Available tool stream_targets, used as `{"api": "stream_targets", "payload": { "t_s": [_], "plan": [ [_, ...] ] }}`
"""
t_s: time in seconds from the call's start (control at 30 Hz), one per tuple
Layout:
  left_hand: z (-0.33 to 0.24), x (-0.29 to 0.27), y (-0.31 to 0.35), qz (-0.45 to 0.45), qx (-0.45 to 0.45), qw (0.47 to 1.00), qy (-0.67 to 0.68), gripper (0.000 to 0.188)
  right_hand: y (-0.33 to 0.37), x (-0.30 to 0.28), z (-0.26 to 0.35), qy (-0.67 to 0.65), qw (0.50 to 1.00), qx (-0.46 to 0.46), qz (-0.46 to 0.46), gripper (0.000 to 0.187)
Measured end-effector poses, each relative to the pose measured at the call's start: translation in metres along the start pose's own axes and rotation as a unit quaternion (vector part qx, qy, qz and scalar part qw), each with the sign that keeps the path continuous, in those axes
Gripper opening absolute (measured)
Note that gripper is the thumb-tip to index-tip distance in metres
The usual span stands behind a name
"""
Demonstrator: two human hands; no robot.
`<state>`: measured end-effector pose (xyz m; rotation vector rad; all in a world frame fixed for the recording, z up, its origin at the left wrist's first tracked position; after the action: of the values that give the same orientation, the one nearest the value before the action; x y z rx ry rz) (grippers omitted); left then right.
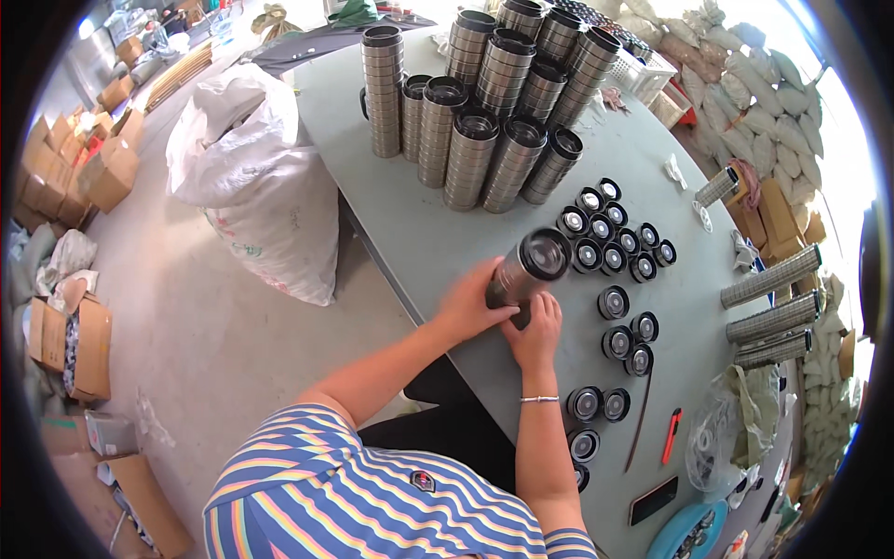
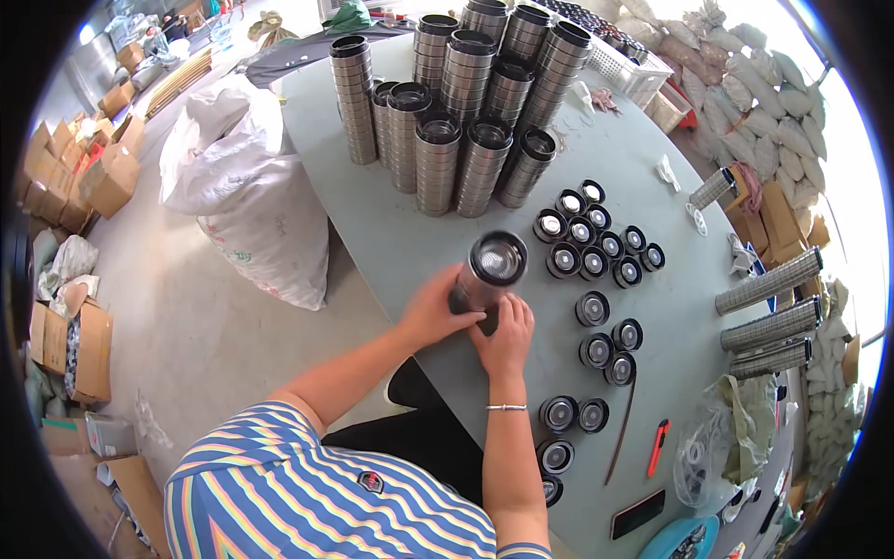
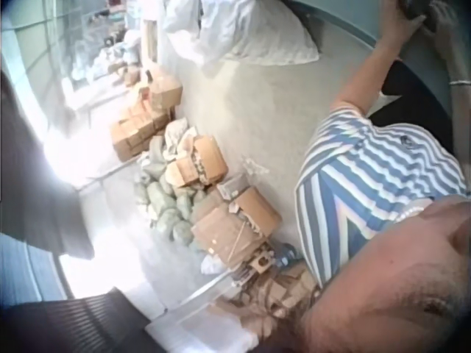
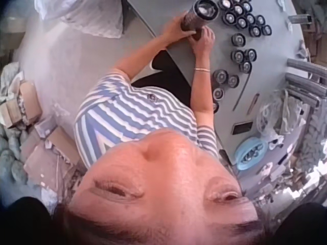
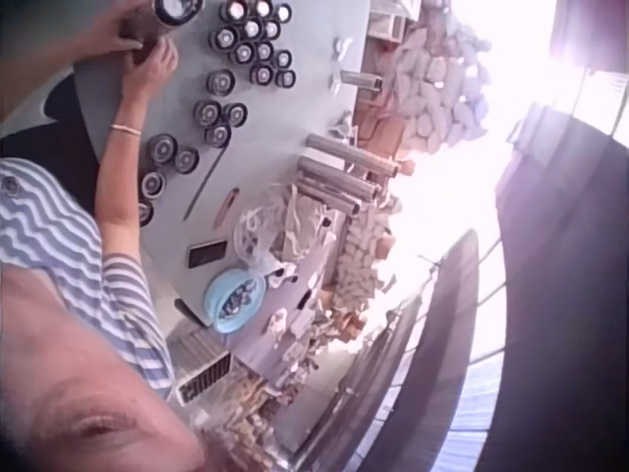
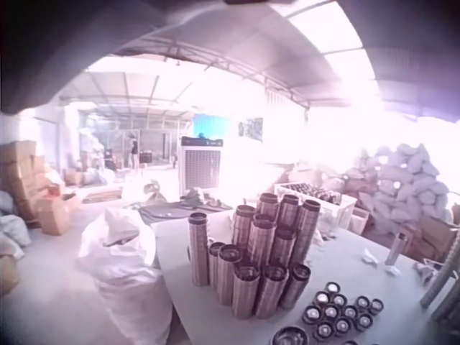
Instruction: Manually assembling circular filter units by inserting white rubber gaskets into metal filter housings using a stick tool for precise seating.
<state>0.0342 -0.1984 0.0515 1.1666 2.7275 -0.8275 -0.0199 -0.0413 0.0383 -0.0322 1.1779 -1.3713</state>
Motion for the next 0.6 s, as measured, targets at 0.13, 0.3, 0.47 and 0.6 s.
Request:
{"api": "stream_targets", "payload": {
  "t_s": [0.13, 0.3, 0.47, 0.6],
  "plan": [
    [0.028, -0.038, -0.014, -0.056, -0.029, 0.997, -0.039, 0.074, -0.008, -0.01, 0.013, -0.037, 0.999, 0.008, 0.005, 0.061],
    [0.077, -0.106, -0.063, -0.16, -0.122, 0.975, -0.09, 0.059, -0.01, -0.009, 0.011, -0.065, 0.998, 0.007, -0.001, 0.048],
    [0.104, -0.152, -0.124, -0.242, -0.051, 0.955, -0.161, 0.055, -0.011, -0.009, 0.014, -0.069, 0.998, 0.001, -0.006, 0.042],
    [0.113, -0.146, -0.152, -0.233, -0.071, 0.958, -0.154, 0.057, -0.01, -0.013, 0.015, -0.058, 0.998, 0.012, -0.005, 0.041]
  ]
}}
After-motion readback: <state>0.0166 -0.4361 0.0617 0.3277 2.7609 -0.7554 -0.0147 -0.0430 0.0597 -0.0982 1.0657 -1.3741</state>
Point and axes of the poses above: each hand's wrist, its own y-axis away from the middle knuckle, its own x-axis out of the palm, z = x × y, the point moved 7 cm from there along -y, towards the middle knuckle, and after that the axes turned 15 degrees about -z, right-handed, at the moved point
